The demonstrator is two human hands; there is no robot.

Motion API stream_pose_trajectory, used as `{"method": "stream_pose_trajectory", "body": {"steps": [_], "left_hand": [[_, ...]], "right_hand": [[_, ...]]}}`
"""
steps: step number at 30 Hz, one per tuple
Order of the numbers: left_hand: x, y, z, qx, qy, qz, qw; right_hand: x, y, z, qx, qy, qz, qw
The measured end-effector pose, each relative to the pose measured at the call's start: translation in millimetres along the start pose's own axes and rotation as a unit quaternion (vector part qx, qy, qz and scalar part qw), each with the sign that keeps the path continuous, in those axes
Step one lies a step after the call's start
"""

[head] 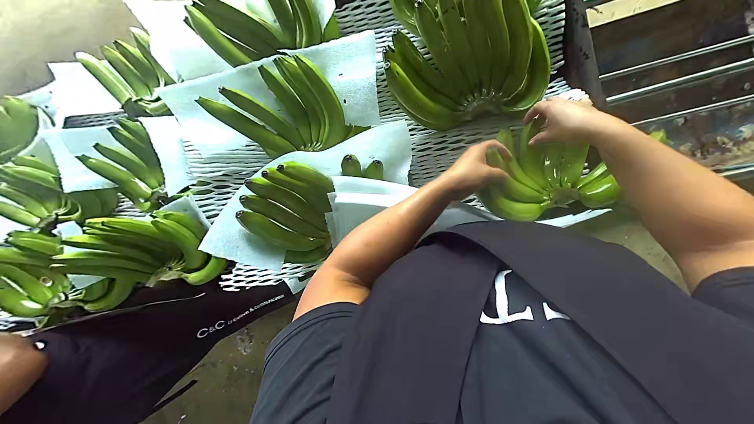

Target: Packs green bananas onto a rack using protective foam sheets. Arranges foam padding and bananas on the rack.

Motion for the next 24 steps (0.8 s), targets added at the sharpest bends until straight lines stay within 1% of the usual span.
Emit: {"method": "stream_pose_trajectory", "body": {"steps": [2, 4, 5, 7, 9, 11, 13, 14, 15, 16, 17, 18, 19, 20, 22, 24], "left_hand": [[7.8, -17.2, 19.9, -0.009, -0.09, -0.101, 0.991], [15.6, -35.5, 36.0, -0.016, -0.18, -0.191, 0.965], [18.5, -41.7, 41.9, -0.027, -0.21, -0.223, 0.951], [20.6, -49.4, 49.6, -0.029, -0.266, -0.271, 0.924], [20.6, -53.4, 53.6, -0.015, -0.32, -0.293, 0.901], [22.3, -50.6, 57.4, 0.006, -0.361, -0.307, 0.881], [17.5, -42.0, 60.1, 0.032, -0.371, -0.326, 0.869], [13.5, -34.1, 60.2, 0.051, -0.354, -0.344, 0.868], [7.7, -24.6, 60.5, 0.063, -0.308, -0.363, 0.877], [2.1, -12.8, 62.1, 0.07, -0.233, -0.379, 0.893], [-3.7, 1.4, 66.0, 0.071, -0.149, -0.402, 0.901], [-9.6, 15.9, 72.5, 0.064, -0.061, -0.425, 0.901], [-14.4, 29.6, 80.4, 0.049, 0.005, -0.443, 0.895], [-17.4, 40.3, 88.2, 0.029, 0.038, -0.457, 0.888], [-19.9, 47.2, 103.1, -0.024, 0.037, -0.461, 0.886], [-18.7, 43.3, 113.1, -0.095, 0.041, -0.437, 0.894]], "right_hand": [[-5.0, 7.4, 5.6, 0.034, 0.026, -0.015, 0.999], [-9.3, 12.6, 14.9, 0.05, 0.047, -0.023, 0.997], [-6.5, 11.9, 16.7, 0.058, 0.059, -0.03, 0.996], [2.8, 10.5, 19.5, 0.074, 0.072, -0.056, 0.993], [2.6, 16.3, 31.0, 0.123, 0.097, -0.084, 0.984], [-17.2, 27.1, 50.8, 0.179, 0.139, -0.076, 0.971], [-44.4, 32.9, 77.9, 0.242, 0.181, -0.049, 0.952], [-53.5, 33.0, 88.1, 0.271, 0.204, -0.038, 0.94], [-58.3, 29.4, 94.8, 0.3, 0.225, -0.028, 0.927], [-59.7, 23.0, 97.1, 0.32, 0.238, -0.019, 0.917], [-58.9, 15.2, 95.5, 0.33, 0.243, -0.011, 0.912], [-58.0, 8.6, 91.8, 0.328, 0.243, -0.008, 0.913], [-58.7, 5.3, 86.5, 0.311, 0.239, -0.012, 0.92], [-61.5, 5.4, 79.9, 0.281, 0.232, -0.015, 0.931], [-69.8, 1.9, 68.5, 0.222, 0.231, -0.004, 0.947], [-77.7, 0.2, 61.3, 0.196, 0.242, 0.014, 0.95]]}}
Point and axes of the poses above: each hand's wrist, its own z-axis away from the middle knuckle, its own y-axis out of the back of the hand, x = y × z, the point moved 6 cm from there along -z, towards the middle knuckle, and after that the axes turned 7 degrees about y, right-handed, at the moved point
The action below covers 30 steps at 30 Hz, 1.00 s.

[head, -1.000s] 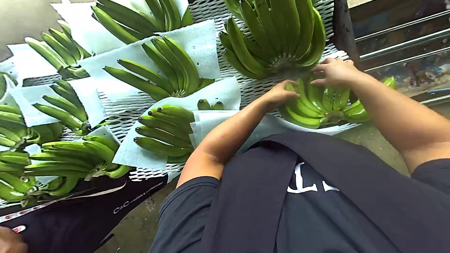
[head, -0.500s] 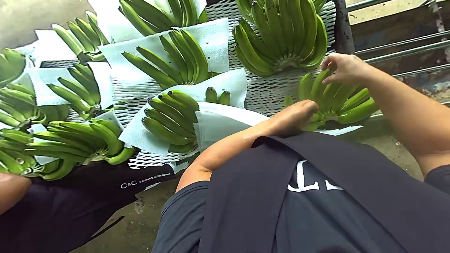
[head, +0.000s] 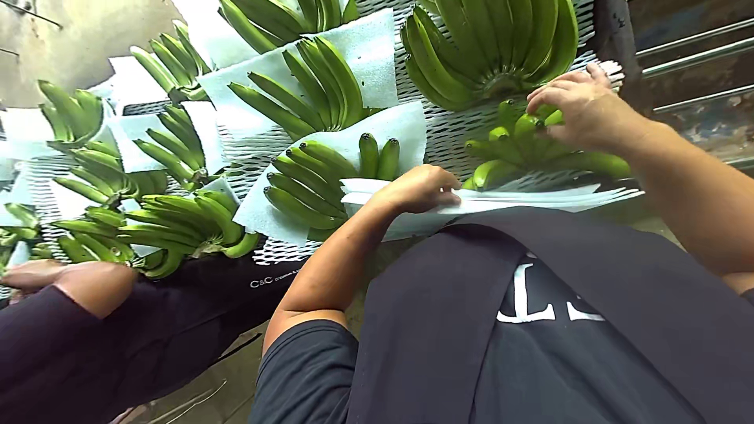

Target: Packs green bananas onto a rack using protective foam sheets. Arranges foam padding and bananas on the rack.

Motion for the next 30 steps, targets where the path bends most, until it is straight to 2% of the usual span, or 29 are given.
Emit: {"method": "stream_pose_trajectory", "body": {"steps": [2, 3, 7, 10, 13, 16, 18, 20, 23, 25, 26, 28, 30], "left_hand": [[5.5, -8.0, 4.0, -0.078, -0.003, 0.017, 0.997], [5.5, -12.9, 2.5, -0.086, -0.015, 0.014, 0.996], [5.9, -18.2, -2.9, -0.007, -0.043, 0.002, 0.999], [13.1, 8.6, 7.3, 0.117, -0.033, -0.043, 0.992], [25.8, 41.9, 20.6, 0.311, -0.076, -0.121, 0.94], [34.2, 69.4, 28.1, 0.404, -0.093, -0.156, 0.896], [32.8, 82.9, 29.0, 0.442, -0.087, -0.13, 0.883], [28.7, 94.4, 27.7, 0.422, -0.043, -0.085, 0.901], [22.7, 106.3, 21.6, 0.266, 0.039, 0.011, 0.963], [19.8, 109.1, 17.4, 0.202, 0.039, 0.047, 0.977], [19.2, 113.1, 17.7, 0.201, 0.036, 0.046, 0.978], [18.8, 132.2, 25.1, 0.257, 0.046, 0.008, 0.965], [17.1, 166.4, 38.9, 0.365, 0.071, -0.051, 0.927]], "right_hand": [[-7.5, -1.2, -3.7, -0.006, 0.02, -0.004, 1.0], [-12.3, -1.2, -4.2, -0.013, 0.026, -0.012, 0.999], [-30.3, -3.0, -2.3, -0.039, 0.076, -0.05, 0.995], [-34.3, -4.5, 2.9, -0.065, 0.097, -0.091, 0.989], [-32.0, 3.2, 6.0, -0.072, 0.093, -0.114, 0.986], [-28.6, 19.0, 6.3, -0.063, 0.077, -0.14, 0.985], [-27.2, 33.5, 6.6, -0.058, 0.052, -0.162, 0.984], [-27.6, 46.6, 4.4, -0.057, 0.039, -0.189, 0.979], [-25.7, 59.0, -4.9, -0.087, 0.034, -0.187, 0.978], [-22.9, 63.2, -14.1, -0.127, 0.024, -0.162, 0.978], [-22.0, 66.2, -19.8, -0.14, 0.021, -0.142, 0.98], [-21.5, 81.4, -34.3, -0.125, 0.033, -0.076, 0.989], [-24.5, 113.7, -55.2, -0.03, 0.052, 0.027, 0.998]]}}
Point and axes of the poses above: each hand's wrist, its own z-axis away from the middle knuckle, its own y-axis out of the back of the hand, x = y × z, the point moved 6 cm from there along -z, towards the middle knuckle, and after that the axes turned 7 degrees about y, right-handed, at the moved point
